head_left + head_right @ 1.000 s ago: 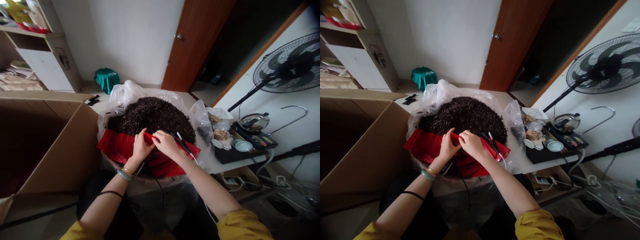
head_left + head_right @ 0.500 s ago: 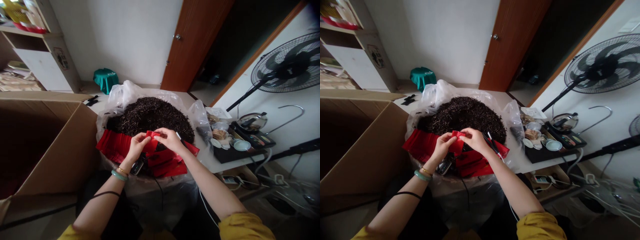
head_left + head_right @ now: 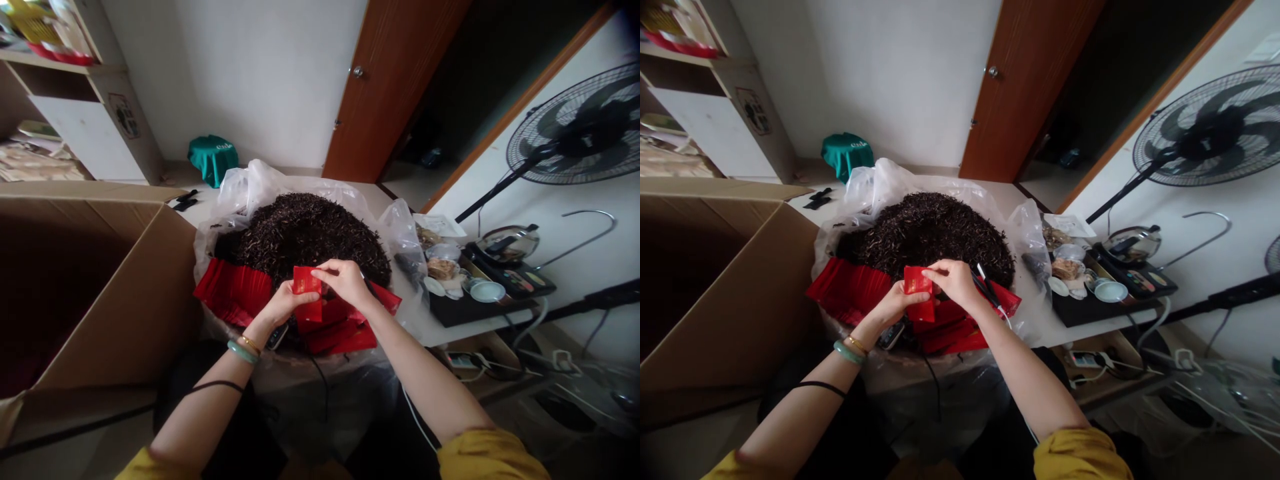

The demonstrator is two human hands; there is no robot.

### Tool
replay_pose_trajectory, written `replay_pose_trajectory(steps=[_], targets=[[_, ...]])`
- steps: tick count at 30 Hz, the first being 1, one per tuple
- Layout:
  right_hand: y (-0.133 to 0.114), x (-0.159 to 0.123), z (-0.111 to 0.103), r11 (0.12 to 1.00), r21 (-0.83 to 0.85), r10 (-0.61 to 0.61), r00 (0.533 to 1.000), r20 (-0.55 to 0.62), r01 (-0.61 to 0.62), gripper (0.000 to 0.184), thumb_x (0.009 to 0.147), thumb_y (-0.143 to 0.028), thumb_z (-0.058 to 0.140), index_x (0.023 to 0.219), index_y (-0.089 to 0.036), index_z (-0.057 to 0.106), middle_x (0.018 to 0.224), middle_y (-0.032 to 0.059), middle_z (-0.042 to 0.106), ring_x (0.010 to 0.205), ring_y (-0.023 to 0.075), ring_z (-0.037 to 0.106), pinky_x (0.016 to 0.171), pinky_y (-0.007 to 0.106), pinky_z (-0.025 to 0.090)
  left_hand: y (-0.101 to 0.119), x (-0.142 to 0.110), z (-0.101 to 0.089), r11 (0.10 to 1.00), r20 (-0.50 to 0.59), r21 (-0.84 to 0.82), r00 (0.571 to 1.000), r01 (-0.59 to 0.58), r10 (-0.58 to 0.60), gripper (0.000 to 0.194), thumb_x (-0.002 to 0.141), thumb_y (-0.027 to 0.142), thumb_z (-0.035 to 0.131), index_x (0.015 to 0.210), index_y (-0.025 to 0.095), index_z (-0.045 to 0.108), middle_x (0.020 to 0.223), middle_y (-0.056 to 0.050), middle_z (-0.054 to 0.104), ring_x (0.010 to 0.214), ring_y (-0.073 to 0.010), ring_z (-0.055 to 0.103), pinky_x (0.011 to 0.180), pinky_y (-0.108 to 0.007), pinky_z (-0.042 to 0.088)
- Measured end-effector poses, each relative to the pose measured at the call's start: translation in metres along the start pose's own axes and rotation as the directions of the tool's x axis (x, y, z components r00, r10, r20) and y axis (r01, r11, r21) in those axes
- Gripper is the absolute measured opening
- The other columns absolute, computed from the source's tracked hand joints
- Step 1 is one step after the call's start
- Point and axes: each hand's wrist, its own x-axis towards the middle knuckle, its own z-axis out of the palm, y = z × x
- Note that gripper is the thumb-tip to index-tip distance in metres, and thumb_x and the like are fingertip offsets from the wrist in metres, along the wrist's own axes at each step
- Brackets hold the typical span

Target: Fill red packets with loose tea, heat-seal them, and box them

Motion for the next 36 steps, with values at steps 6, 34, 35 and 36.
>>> replay_pose_trajectory(steps=[6, 34, 35, 36], targets=[[0.067, 0.006, -0.035, 0.913, -0.381, 0.114, 0.987, -0.111, -0.148, 0.041, 0.082, -0.030, 0.062, 0.120, -0.015, 0.061, 0.116, 0.0136, 0.067, 0.108, 0.0243, 0.062, 0.096, 0.038, 0.045, 0.001, 0.002, -0.004, 1.000, -0.051, -0.015, 0.999, -0.019, 0.018, 0.059, 0.049, 0.034, 0.088, 0.098, 0.010, 0.066, 0.093, -0.013, 0.074, 0.077, -0.0272, 0.072, 0.071, -0.037, 0.057], [0.078, -0.012, -0.054, 0.921, -0.342, 0.161, 0.982, -0.099, -0.186, 0.040, 0.086, -0.031, 0.055, 0.123, -0.017, 0.060, 0.121, 0.0114, 0.065, 0.112, 0.0247, 0.061, 0.096, 0.039, 0.047, -0.003, 0.004, -0.006, 0.994, -0.039, 0.110, 0.999, 0.007, -0.002, 0.052, 0.050, 0.037, 0.088, 0.090, 0.008, 0.069, 0.087, -0.013, 0.074, 0.067, -0.0222, 0.071, 0.062, -0.030, 0.057], [0.069, -0.014, -0.057, 0.965, -0.229, 0.125, 0.991, -0.041, -0.132, 0.041, 0.085, -0.033, 0.056, 0.122, -0.018, 0.061, 0.119, 0.0102, 0.067, 0.110, 0.0249, 0.062, 0.096, 0.040, 0.048, -0.003, 0.004, -0.006, 0.993, -0.037, 0.122, 0.999, 0.008, -0.003, 0.052, 0.051, 0.037, 0.088, 0.090, 0.008, 0.069, 0.086, -0.013, 0.074, 0.067, -0.0222, 0.071, 0.062, -0.030, 0.057], [0.059, -0.016, -0.060, 0.985, -0.143, 0.099, 0.995, 0.029, -0.094, 0.043, 0.083, -0.035, 0.059, 0.122, -0.018, 0.062, 0.118, 0.0093, 0.068, 0.108, 0.0251, 0.063, 0.094, 0.040, 0.049, -0.004, 0.004, -0.007, 0.991, -0.036, 0.132, 0.999, 0.008, -0.003, 0.052, 0.051, 0.037, 0.088, 0.090, 0.008, 0.069, 0.085, -0.013, 0.074, 0.067, -0.0221, 0.071, 0.061, -0.030, 0.057]])
